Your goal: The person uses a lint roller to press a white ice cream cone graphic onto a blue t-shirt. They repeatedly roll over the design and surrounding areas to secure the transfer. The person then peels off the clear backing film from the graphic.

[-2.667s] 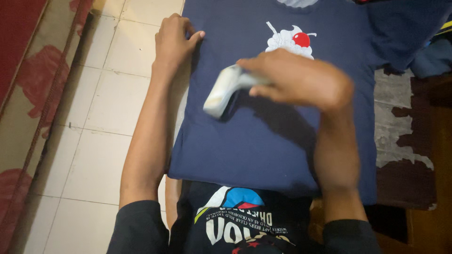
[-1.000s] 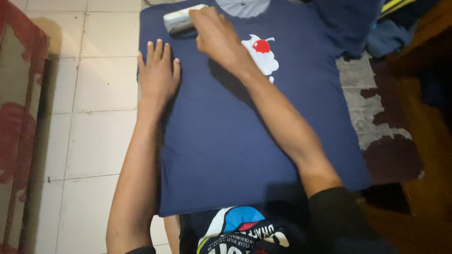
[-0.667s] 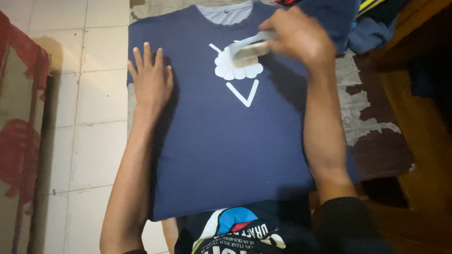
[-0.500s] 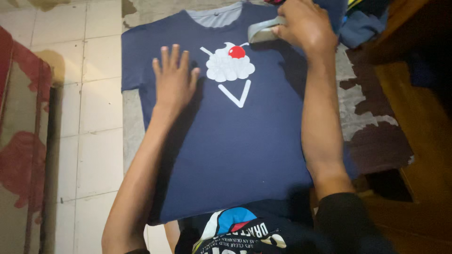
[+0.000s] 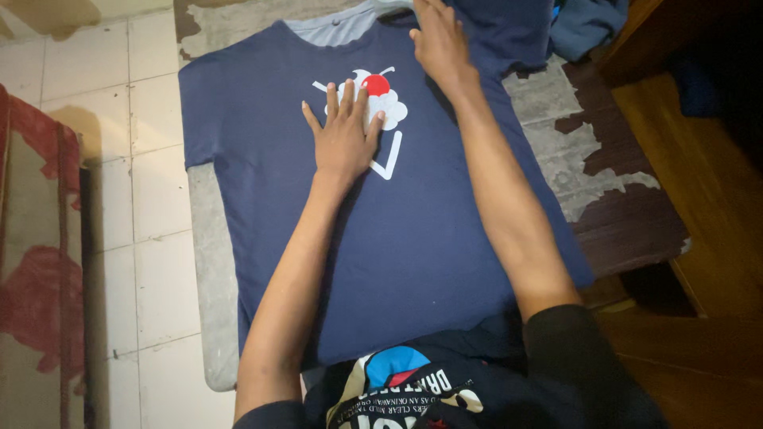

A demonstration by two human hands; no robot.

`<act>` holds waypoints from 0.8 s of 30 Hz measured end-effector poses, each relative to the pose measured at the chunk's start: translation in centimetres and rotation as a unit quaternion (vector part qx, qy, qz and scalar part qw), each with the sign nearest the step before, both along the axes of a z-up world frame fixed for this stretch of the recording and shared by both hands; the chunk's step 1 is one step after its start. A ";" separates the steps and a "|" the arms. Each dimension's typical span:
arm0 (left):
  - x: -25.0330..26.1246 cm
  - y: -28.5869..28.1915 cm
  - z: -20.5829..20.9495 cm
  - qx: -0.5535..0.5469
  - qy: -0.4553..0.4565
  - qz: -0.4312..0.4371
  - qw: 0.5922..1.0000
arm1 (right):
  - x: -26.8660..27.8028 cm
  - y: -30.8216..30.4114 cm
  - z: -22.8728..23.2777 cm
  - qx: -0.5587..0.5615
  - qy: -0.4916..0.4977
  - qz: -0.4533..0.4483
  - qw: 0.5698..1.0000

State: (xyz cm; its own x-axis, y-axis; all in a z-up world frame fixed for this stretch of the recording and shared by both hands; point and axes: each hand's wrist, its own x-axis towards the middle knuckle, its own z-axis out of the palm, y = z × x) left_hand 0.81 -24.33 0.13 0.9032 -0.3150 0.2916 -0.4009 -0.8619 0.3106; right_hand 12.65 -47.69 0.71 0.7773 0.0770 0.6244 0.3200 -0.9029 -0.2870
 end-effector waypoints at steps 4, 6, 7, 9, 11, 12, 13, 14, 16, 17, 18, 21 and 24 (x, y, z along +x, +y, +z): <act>0.2 0.1 -0.1 0.014 -0.011 -0.007 1.000 | 1.2 -2.7 0.0 -0.053 0.084 -0.023 0.995; 0.3 0.1 -0.4 0.013 -0.011 -0.011 1.000 | 1.6 -3.5 -0.5 -0.041 0.111 -0.033 0.992; 0.2 0.2 -0.5 0.012 -0.012 -0.012 1.000 | 1.8 -3.3 -0.8 -0.018 0.098 -0.038 0.994; 0.3 0.2 -0.6 0.012 -0.021 -0.011 1.000 | 2.1 -2.9 -1.4 0.014 0.043 -0.043 0.998; 0.3 0.1 -0.7 0.014 -0.028 -0.011 0.999 | 1.8 -2.1 -1.7 0.028 -0.036 -0.038 0.998; 0.3 0.1 -0.7 0.017 -0.031 -0.012 0.999 | 1.6 -1.9 -1.5 0.021 -0.062 -0.034 0.997; 0.4 0.1 -0.7 0.020 -0.033 -0.013 0.999 | 1.2 -1.7 -1.2 0.014 -0.087 -0.030 0.996; 0.4 0.1 -0.7 0.022 -0.034 -0.012 0.999 | 0.7 -1.4 -0.8 0.009 -0.112 -0.027 0.993; 0.3 0.0 -0.7 0.026 -0.034 -0.010 0.999 | 0.2 -1.7 1.3 0.040 0.101 -0.060 0.992; 0.3 0.0 -0.8 0.027 -0.030 -0.011 0.999 | -0.1 -1.9 2.3 0.056 0.207 -0.076 0.974; 0.3 0.0 -0.8 0.028 -0.028 -0.010 0.999 | -0.3 -2.0 2.9 0.043 0.232 -0.076 0.969; 0.3 0.1 -0.8 0.026 -0.027 -0.010 0.999 | -0.1 -2.0 2.3 0.018 0.200 -0.069 0.977; 0.3 0.0 -0.7 0.031 -0.029 -0.012 0.999 | 0.5 -1.4 0.2 0.014 0.015 -0.052 0.998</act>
State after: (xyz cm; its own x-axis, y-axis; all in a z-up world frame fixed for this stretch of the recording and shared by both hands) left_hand 1.15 -24.31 -0.54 0.8773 -0.3553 0.3227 -0.4373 -0.8688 0.2323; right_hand 13.18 -49.14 0.93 0.7986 -0.0224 0.6014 0.2150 -0.9227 -0.3199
